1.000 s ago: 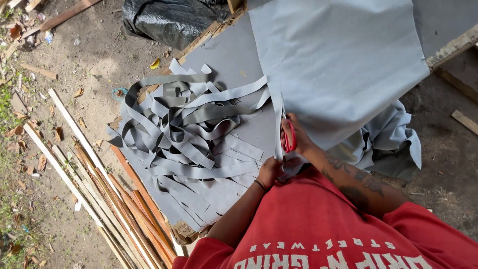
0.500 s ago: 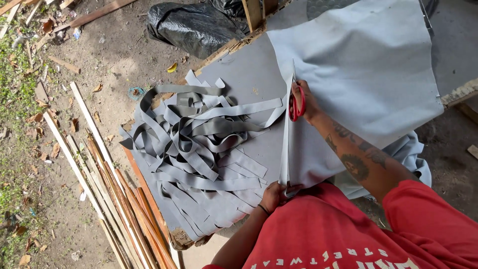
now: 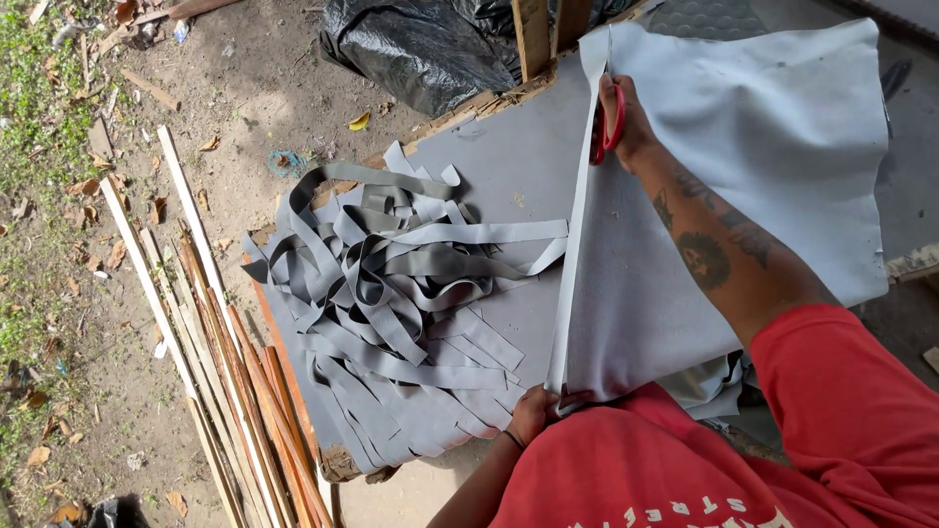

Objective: Cutting grey fabric into long strips using scissors on a workshop table

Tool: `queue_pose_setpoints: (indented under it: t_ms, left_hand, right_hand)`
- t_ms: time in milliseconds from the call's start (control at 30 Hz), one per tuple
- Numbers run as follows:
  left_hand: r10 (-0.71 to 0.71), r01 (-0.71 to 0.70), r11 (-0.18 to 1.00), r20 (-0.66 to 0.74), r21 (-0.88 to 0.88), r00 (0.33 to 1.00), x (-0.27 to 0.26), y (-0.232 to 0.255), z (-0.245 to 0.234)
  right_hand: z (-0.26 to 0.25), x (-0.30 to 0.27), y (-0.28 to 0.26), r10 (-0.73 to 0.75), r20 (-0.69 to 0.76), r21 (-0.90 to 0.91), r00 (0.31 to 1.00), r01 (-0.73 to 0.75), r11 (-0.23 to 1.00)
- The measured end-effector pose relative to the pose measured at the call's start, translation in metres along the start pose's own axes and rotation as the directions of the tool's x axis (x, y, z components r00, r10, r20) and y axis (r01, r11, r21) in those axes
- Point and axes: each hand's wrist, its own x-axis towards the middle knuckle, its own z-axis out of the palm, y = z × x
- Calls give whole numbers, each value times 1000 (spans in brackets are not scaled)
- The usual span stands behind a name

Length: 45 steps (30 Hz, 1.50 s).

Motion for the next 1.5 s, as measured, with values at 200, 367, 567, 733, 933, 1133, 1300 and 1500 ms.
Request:
queue_pose_setpoints:
  t_ms: [200, 367, 567, 733, 933, 1133, 1300, 1500]
  left_hand:
    - [-108, 88, 866, -13, -493, 994, 3, 16, 3]
    - [-56, 15, 879, -73, -477, 996, 4, 32, 9]
    - [63, -190, 803, -237, -565, 970, -9, 53, 2]
    - [470, -391, 879, -637, 274, 611, 22, 15, -113]
    - [-85, -547, 788, -930, -282, 356, -82, 131, -220]
    - [-135, -314, 892, -855, -325, 501, -39, 80, -134]
    - [-101, 85, 995, -495, -55, 863, 22, 94, -15]
    - [-68, 236, 913, -447, 332, 892, 54, 117, 40]
  right_hand:
    - [-12, 43, -17, -32, -14, 48, 999, 33, 998]
    - [-34, 80, -3, -289, 3, -15, 957, 289, 957]
    - [-60, 84, -48, -23, -26, 159, 999, 27, 987]
    - [-81, -7, -48, -207, 79, -114, 975, 215, 970]
    - [-156, -115, 33, -152, -277, -434, 949, 18, 901]
    - [-253, -212, 113, -335, -640, -673, 691, -294, 679]
    - [-265, -228, 120, -262, -732, -591, 629, -394, 704]
    - [-275, -211, 116, -262, -708, -588, 656, -343, 732]
